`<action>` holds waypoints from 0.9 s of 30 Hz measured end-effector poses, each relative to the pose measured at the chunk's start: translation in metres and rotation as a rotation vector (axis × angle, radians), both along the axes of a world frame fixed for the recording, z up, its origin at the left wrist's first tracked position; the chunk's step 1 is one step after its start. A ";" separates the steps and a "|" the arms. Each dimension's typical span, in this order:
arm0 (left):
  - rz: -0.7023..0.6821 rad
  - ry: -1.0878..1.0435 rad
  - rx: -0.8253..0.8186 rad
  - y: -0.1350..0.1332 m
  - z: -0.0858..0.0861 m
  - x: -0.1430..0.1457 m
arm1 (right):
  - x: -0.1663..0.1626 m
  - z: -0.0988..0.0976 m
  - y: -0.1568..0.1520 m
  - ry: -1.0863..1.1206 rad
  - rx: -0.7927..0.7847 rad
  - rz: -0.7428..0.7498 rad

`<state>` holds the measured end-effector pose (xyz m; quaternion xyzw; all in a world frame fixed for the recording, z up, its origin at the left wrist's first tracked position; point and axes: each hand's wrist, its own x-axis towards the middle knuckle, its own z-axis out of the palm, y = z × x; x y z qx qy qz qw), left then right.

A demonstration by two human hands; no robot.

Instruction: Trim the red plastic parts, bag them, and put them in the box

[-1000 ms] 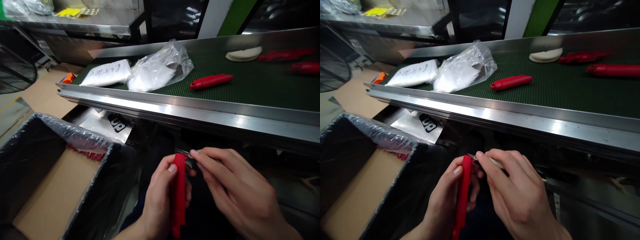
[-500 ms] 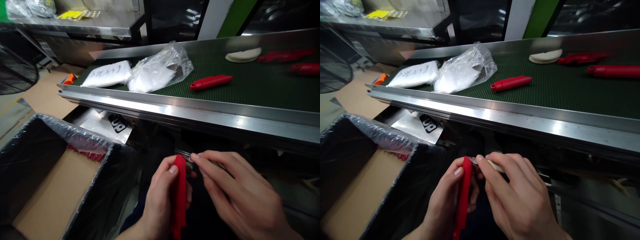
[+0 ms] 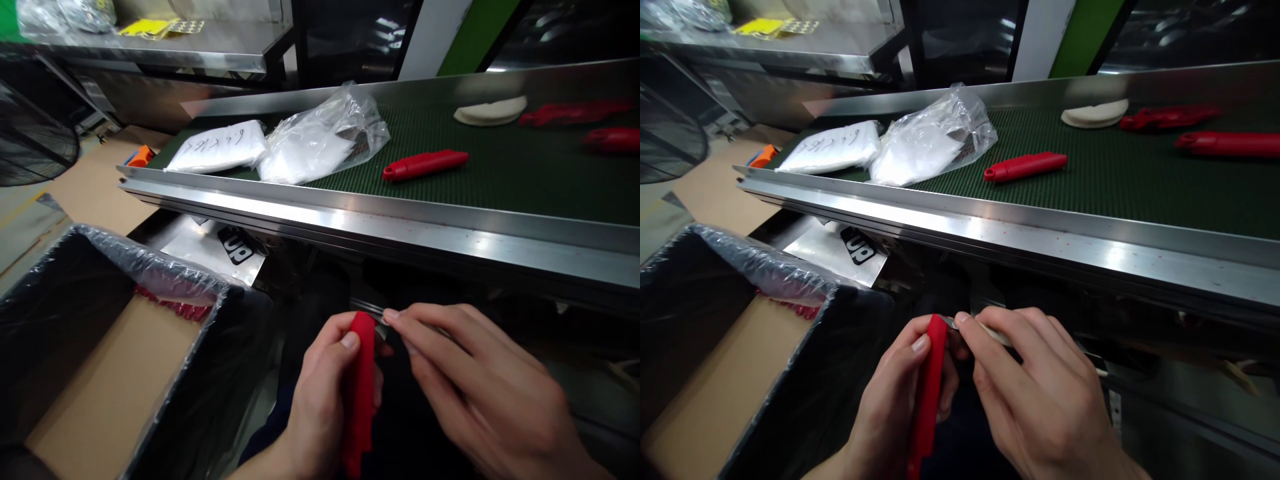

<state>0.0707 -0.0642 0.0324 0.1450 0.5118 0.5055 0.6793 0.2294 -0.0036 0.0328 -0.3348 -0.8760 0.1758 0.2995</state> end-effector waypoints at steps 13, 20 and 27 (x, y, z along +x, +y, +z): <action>0.031 -0.079 -0.006 0.013 0.006 -0.008 | 0.003 0.003 -0.015 -0.037 0.003 0.091; 0.062 -0.098 0.036 0.023 0.007 -0.010 | 0.006 -0.004 -0.029 -0.091 0.048 0.104; 0.070 -0.093 0.090 0.031 0.006 -0.011 | 0.005 -0.003 -0.036 -0.098 0.061 0.094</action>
